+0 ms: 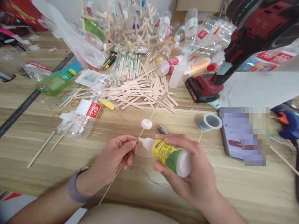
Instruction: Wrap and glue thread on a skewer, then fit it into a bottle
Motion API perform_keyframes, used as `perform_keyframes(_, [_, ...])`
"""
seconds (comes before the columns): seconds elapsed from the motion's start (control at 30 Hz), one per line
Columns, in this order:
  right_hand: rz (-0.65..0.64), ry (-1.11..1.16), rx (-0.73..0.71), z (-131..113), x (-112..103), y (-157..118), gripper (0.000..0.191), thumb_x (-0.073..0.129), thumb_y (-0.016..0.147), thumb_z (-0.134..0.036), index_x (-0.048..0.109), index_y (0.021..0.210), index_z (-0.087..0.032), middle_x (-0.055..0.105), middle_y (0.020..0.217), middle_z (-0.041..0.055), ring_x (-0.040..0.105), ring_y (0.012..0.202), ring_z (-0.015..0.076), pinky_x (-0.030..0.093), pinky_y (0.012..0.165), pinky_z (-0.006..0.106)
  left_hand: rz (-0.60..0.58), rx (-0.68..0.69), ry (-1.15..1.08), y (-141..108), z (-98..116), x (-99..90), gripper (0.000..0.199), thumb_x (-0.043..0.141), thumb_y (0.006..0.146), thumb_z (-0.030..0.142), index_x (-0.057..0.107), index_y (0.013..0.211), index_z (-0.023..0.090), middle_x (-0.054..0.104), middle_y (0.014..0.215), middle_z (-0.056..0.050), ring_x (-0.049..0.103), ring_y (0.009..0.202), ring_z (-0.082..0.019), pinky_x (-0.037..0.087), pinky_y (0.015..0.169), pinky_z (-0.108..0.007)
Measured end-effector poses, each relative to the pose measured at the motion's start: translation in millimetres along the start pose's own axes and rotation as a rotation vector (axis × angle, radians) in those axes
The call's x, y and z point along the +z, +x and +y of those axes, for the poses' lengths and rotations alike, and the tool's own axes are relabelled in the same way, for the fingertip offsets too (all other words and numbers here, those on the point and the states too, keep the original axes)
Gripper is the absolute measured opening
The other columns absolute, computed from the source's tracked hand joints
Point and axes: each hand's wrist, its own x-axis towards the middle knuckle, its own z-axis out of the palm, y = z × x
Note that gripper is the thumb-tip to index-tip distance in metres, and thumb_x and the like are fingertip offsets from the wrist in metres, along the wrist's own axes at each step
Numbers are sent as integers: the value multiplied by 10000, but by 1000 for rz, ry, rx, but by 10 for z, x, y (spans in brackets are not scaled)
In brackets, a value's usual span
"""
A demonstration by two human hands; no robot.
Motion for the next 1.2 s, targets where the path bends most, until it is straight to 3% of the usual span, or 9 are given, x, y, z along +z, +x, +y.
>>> perform_keyframes(0.3, [-45,-73,-14,7,3,25,219,619,828,-296,510,1018,-285,745,914,76,712,785,278,574,661,427,10,-1,41,-9,-6,-2,184,621,786,325,590,752,146,599,610,32,433,384,-34,329,360,-175])
perform_keyframes(0.57, [-32,-92,-41,9,-6,50,212,663,804,-366,558,937,-239,760,852,89,722,748,237,569,613,331,6,6,42,-2,-9,-15,178,617,790,320,589,771,146,597,606,34,434,389,-36,333,359,-171])
perform_keyframes(0.77, [-50,-80,-24,34,0,28,272,709,765,-404,580,945,-245,762,882,85,727,759,248,574,623,342,5,11,43,-3,-13,-11,178,615,788,317,589,769,142,602,620,29,443,389,-35,331,356,-168])
perform_keyframes(1.2, [-74,-102,-66,7,-20,64,220,657,820,-393,567,956,-246,761,859,81,733,737,236,584,585,323,-3,25,59,-3,-23,-14,164,590,811,298,581,755,145,604,622,30,448,399,-33,337,356,-161])
